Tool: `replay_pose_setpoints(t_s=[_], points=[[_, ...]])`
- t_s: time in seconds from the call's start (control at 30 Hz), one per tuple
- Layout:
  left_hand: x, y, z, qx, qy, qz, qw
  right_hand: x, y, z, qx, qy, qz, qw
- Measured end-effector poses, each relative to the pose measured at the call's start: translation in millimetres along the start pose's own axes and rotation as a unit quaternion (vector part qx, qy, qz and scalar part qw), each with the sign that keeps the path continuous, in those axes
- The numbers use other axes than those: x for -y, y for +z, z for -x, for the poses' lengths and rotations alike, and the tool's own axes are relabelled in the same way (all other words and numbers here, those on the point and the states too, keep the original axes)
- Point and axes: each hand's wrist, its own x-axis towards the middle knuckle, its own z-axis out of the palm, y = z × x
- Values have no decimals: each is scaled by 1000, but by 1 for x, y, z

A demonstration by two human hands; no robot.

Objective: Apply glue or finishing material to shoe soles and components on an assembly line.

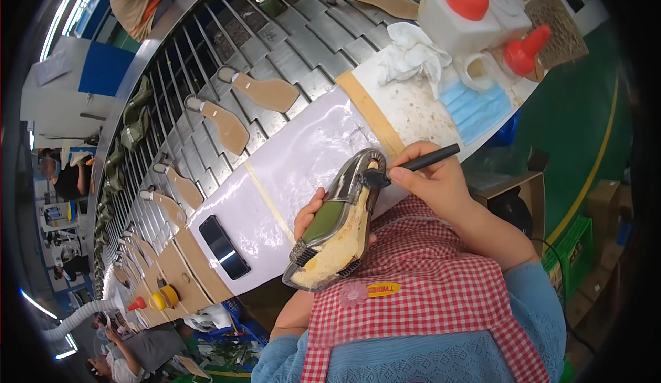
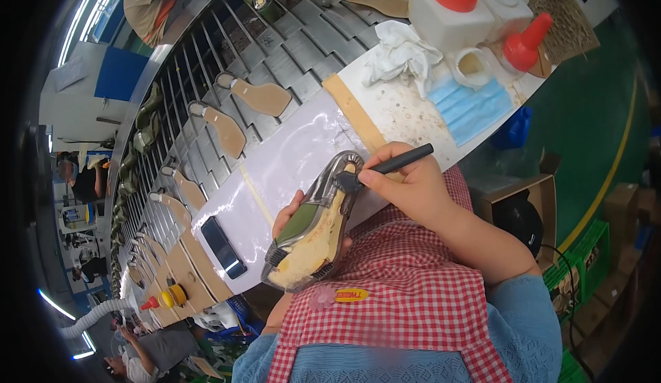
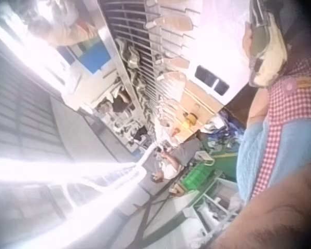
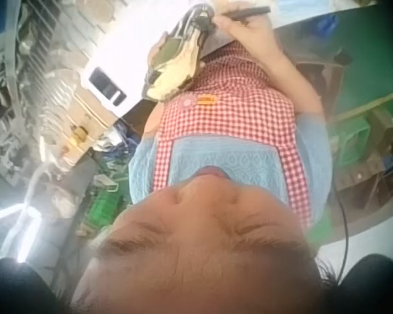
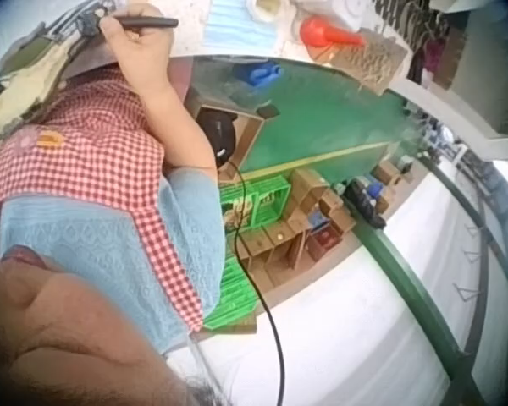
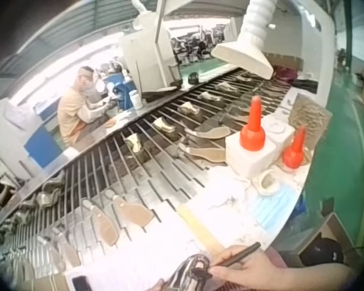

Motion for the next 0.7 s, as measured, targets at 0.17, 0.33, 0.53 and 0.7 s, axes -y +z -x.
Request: replay_pose_setpoints(t_s=[0.17, 0.33, 0.53, 0.7], points=[[-6, 3, -1, -10, 5, 4, 1000, 9, 5, 9, -17, -193, 203, 960], [-23, 9, -15, -30, 54, -40, 997, 14, 9, 17, 66, -97, 115, 987], [-26, 4, -12, 5, 10, -71, 997, 12, 5, 10, 99, 21, -24, 995], [-25, 3, -14, 2, 23, -51, 998, 15, 7, 16, 80, -159, 177, 968]])
